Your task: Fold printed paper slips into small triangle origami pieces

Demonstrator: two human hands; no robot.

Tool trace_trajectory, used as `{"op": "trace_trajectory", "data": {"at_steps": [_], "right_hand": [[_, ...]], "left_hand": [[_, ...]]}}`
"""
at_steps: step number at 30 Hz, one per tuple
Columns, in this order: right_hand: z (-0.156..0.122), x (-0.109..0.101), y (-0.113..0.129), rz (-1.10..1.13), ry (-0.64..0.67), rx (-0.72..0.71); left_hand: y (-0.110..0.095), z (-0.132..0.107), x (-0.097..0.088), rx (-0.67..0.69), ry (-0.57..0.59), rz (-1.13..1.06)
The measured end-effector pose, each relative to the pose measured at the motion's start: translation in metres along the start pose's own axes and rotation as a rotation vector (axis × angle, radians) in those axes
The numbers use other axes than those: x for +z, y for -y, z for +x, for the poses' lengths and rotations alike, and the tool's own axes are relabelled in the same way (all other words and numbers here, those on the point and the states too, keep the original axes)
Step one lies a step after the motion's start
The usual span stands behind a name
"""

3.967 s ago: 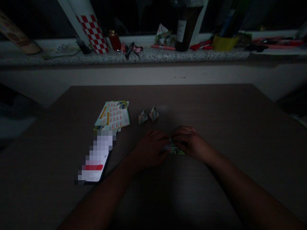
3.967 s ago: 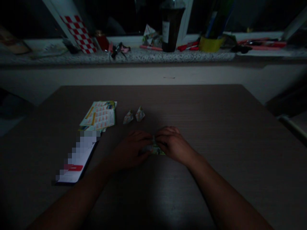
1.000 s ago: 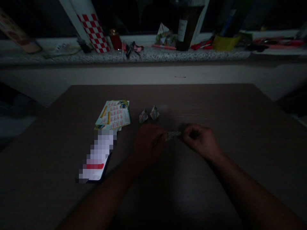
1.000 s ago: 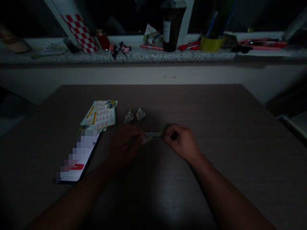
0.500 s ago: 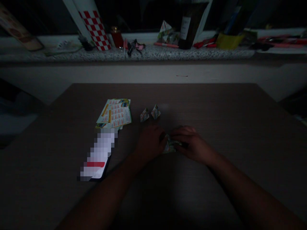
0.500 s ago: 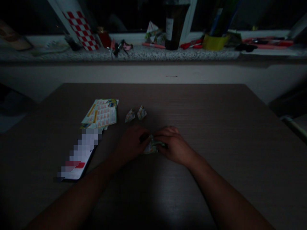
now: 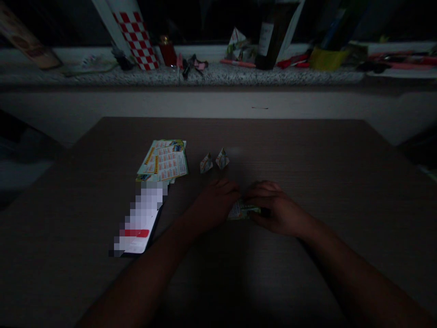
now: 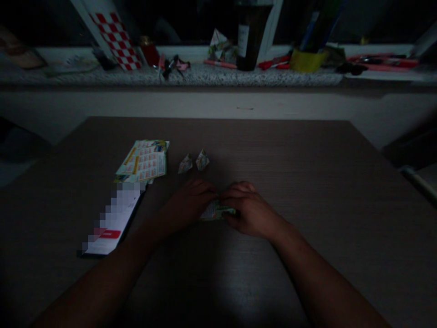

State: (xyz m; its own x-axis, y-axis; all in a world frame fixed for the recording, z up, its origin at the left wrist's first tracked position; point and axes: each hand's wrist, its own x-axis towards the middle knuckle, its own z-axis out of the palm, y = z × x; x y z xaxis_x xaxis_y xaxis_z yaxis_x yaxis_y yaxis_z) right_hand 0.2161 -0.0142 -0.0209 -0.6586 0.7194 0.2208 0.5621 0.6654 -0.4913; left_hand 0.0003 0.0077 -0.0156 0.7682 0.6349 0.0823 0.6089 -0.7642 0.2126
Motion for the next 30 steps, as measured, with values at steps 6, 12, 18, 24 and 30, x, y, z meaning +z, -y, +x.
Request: {"op": "trace_trajectory", "data": {"at_steps": [6,12,18,24,30], "right_hand": [[0.000,0.002,-0.002,0.011,0.001,0.018],[0.000,0.002,-0.003,0.007,0.004,0.008],[0.001,0.000,0.000,-0.006,-0.012,0.019],[0.002,-0.001,0.003,-0.006,0.008,0.027],[0.004,0.003,0.001,-0.020,-0.031,0.024]], "left_hand": [[0.002,-0.005,-0.004,0.018,0.003,-0.076],[0.001,-0.014,-0.011,-0.004,0.005,-0.176],[-0.001,-0.014,-0.013,-0.015,-0.006,-0.207],[0.000,-0.014,-0.013,-0.013,-0.001,-0.247],[-0.001,-0.013,-0.011,-0.036,-0.030,-0.258]]}}
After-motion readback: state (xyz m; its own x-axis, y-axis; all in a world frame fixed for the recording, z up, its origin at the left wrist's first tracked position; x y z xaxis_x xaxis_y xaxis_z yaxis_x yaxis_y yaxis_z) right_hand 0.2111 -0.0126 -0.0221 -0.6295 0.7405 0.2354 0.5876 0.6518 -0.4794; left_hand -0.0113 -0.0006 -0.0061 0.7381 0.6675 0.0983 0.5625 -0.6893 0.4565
